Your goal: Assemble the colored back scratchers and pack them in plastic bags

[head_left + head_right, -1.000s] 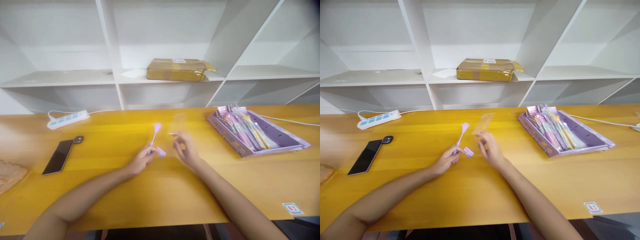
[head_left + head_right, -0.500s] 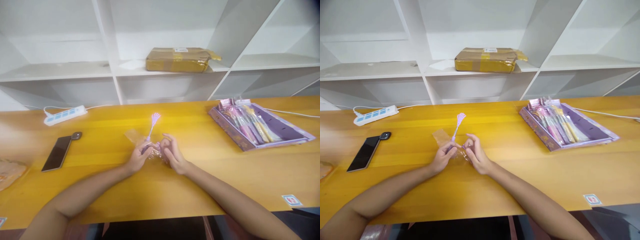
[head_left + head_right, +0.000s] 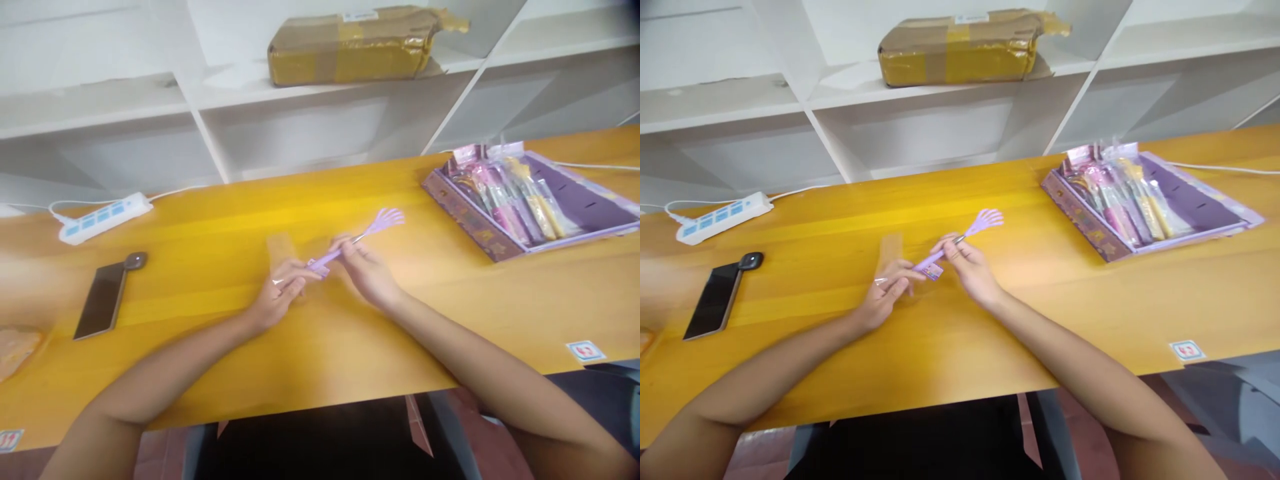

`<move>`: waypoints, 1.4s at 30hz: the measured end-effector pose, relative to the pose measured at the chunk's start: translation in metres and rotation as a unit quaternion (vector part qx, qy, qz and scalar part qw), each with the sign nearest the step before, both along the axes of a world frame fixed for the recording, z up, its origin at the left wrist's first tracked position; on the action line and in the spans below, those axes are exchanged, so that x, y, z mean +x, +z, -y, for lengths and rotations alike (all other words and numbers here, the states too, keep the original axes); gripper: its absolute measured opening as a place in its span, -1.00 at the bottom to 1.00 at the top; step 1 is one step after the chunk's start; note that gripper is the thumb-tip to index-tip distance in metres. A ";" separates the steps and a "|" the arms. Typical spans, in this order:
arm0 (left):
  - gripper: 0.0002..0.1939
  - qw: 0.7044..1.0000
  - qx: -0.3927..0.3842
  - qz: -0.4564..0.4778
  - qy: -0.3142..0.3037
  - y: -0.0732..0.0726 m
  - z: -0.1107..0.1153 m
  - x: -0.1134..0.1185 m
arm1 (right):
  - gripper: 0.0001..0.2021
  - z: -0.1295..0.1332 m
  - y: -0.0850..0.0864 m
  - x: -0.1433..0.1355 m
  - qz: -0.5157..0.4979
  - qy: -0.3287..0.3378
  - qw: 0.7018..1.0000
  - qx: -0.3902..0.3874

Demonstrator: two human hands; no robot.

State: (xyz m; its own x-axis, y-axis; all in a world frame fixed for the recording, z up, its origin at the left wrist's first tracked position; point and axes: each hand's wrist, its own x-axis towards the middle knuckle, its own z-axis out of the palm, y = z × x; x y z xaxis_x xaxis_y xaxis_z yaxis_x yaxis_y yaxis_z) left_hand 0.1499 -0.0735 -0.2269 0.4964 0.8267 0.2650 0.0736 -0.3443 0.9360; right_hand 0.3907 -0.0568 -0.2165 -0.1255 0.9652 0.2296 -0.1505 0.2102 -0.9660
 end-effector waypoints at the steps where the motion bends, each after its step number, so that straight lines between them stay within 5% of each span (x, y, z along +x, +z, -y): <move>1: -0.54 0.999 -0.007 0.018 0.041 -0.002 -0.003 -0.001 | -0.52 -0.003 0.004 0.006 -0.028 -0.026 0.999 0.006; 6: -0.39 0.946 -0.174 0.204 0.181 -0.017 -0.024 0.001 | -0.49 -0.005 0.018 0.028 -0.047 -0.040 0.998 0.017; 9: -0.32 0.918 -0.228 0.276 0.168 -0.021 -0.031 0.004 | -0.46 0.007 0.021 0.029 0.164 -0.058 0.980 0.096; 12: -0.24 0.924 -0.241 0.264 0.135 -0.018 -0.030 0.005 | -0.49 0.016 0.021 0.027 0.378 -0.029 0.910 0.170; 14: -0.23 0.931 -0.238 0.246 0.129 -0.015 -0.028 0.005 | -0.54 0.017 0.019 0.026 0.430 -0.009 0.888 0.166; 24: -0.52 0.956 -0.194 0.192 0.107 -0.018 -0.028 0.003 | -0.54 0.009 0.007 0.015 0.362 0.065 0.926 0.081; 29: -0.58 0.962 -0.195 0.175 0.080 -0.018 -0.027 0.004 | -0.65 0.021 0.000 -0.003 0.329 -0.006 0.936 0.128; 32: -0.54 0.952 -0.220 0.207 0.045 -0.016 -0.029 0.002 | -0.67 0.022 -0.004 0.001 0.355 -0.071 0.908 0.212; 37: -0.24 0.911 -0.320 0.252 -0.066 -0.012 -0.030 -0.001 | -0.75 0.019 -0.001 0.023 0.426 -0.088 0.814 0.385; 42: -0.18 0.895 -0.359 0.230 -0.132 -0.008 -0.026 0.003 | -0.68 0.022 0.012 0.027 0.488 -0.017 0.787 0.376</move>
State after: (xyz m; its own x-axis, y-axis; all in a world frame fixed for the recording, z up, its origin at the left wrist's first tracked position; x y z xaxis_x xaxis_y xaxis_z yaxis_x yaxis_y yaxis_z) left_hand 0.1533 -0.0480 -0.2348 0.6746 0.7356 -0.0611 -0.3710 0.4095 0.8334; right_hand 0.4179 -0.0783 -0.2044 -0.5737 0.6085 0.5482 0.6043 0.7663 -0.2181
